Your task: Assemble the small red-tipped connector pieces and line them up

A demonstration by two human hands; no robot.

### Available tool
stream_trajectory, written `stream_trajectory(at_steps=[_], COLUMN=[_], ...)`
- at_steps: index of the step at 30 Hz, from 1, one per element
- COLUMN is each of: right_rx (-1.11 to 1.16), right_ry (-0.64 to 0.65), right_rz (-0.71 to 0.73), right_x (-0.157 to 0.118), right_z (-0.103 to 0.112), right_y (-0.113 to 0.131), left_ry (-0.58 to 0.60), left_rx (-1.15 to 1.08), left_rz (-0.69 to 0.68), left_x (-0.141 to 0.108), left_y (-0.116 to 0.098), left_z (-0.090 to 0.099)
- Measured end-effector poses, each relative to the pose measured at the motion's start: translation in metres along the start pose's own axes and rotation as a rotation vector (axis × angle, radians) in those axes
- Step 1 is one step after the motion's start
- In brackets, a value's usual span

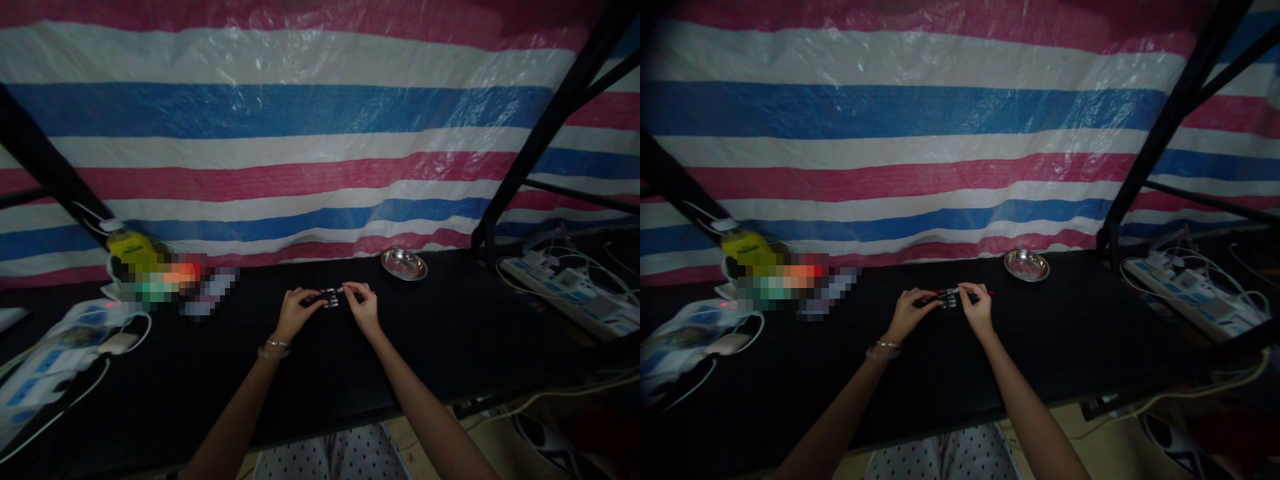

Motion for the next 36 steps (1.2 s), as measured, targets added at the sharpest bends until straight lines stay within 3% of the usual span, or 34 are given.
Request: stream_trajectory(at_steps=[4,11,21,29,36], right_rx=[0.021,-0.033,-0.192,-0.288,-0.331], right_ry=[0.135,0.277,0.309,0.382,0.443], right_rz=[-0.03,-0.013,0.065,0.029,-0.015], right_x=[0.001,-0.005,-0.005,-0.005,-0.004], right_z=[-0.01,-0.022,-0.021,-0.019,-0.017], right_y=[-0.013,-0.018,-0.006,-0.02,-0.023], left_ry=[0.029,0.213,0.482,0.586,0.621], left_rx=[-0.087,-0.225,-0.491,-0.455,-0.482], left_rz=[0.052,0.162,0.387,0.383,0.419], left_x=[0.004,0.004,-0.005,-0.008,-0.012], left_y=[0.012,0.032,0.05,0.054,0.06], left_z=[0.001,-0.008,-0.009,-0.007,-0.021])
Point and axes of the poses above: each hand's wrist, its own x-axis towards the middle knuckle, its own z-axis out of the back of the hand, y = z × x, the point moved 8 cm from there along x, towards the middle knuckle, and after that the axes turned 5 degrees about x, right-handed, at the moved point
